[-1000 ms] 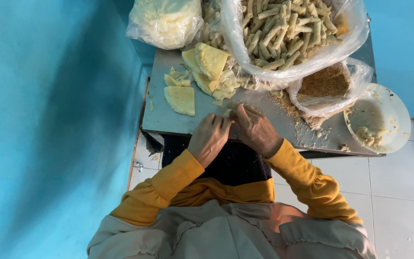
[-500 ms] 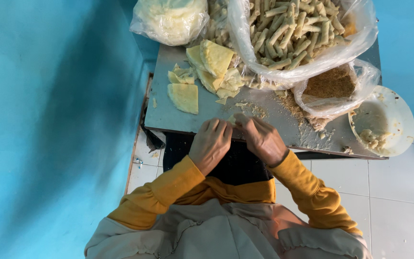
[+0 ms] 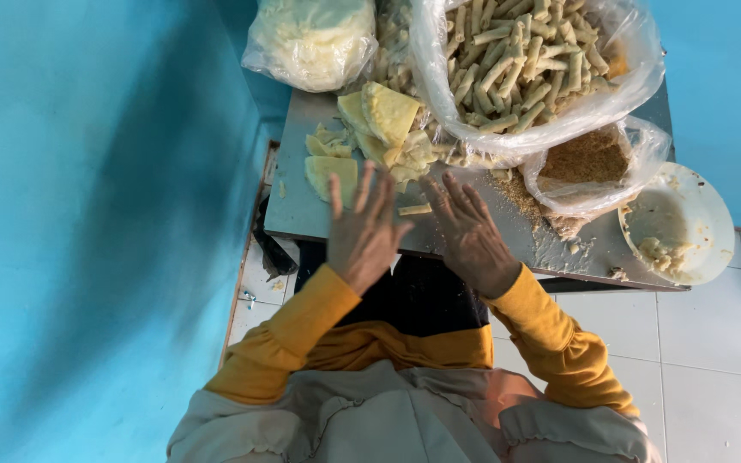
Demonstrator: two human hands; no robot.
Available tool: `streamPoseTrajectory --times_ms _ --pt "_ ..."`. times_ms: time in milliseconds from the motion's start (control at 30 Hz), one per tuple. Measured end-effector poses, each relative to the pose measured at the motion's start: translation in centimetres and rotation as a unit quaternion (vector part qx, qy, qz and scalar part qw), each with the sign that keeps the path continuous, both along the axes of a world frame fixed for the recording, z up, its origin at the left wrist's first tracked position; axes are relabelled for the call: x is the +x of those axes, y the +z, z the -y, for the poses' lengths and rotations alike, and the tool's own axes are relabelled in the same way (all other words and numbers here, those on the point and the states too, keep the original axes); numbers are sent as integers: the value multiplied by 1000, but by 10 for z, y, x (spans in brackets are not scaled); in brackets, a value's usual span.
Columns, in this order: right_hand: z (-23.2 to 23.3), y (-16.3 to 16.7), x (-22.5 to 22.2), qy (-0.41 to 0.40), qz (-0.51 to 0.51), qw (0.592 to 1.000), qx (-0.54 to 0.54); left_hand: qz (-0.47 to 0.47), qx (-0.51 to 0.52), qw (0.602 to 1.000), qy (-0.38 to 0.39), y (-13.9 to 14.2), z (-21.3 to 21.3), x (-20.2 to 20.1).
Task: The person sits at a small metal table and tears flat dough sheets by hand into small triangular pieces, placing the torn pieces onto the table and into a large plastic bag filled with similar dough pieces. They repeatedly pick up new sheets, tear them into smaller portions, and set the finished pieces aside with the pile.
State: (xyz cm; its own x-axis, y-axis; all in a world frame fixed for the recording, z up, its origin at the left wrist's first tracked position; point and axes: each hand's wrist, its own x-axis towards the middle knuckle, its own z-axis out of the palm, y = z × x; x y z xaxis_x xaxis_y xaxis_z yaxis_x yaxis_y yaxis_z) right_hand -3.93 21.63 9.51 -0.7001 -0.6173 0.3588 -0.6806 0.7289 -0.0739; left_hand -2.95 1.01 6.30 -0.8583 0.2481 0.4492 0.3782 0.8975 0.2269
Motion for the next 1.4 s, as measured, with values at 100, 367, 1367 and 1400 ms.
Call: streamPoseTrajectory --times_ms 100,367,1367,1400 --pt "7 -8 -3 -10 23 997 -72 -31 93 994 44 -4 28 -9" --pt "-17 53 -73 -36 -185 981 -38 -36 365 929 48 -10 58 -15" --pt "48 23 -71 66 397 746 -531 -67 351 931 81 -6 64 -21" --pt "36 32 -68 71 366 761 -531 -65 350 931 83 -5 63 -21"
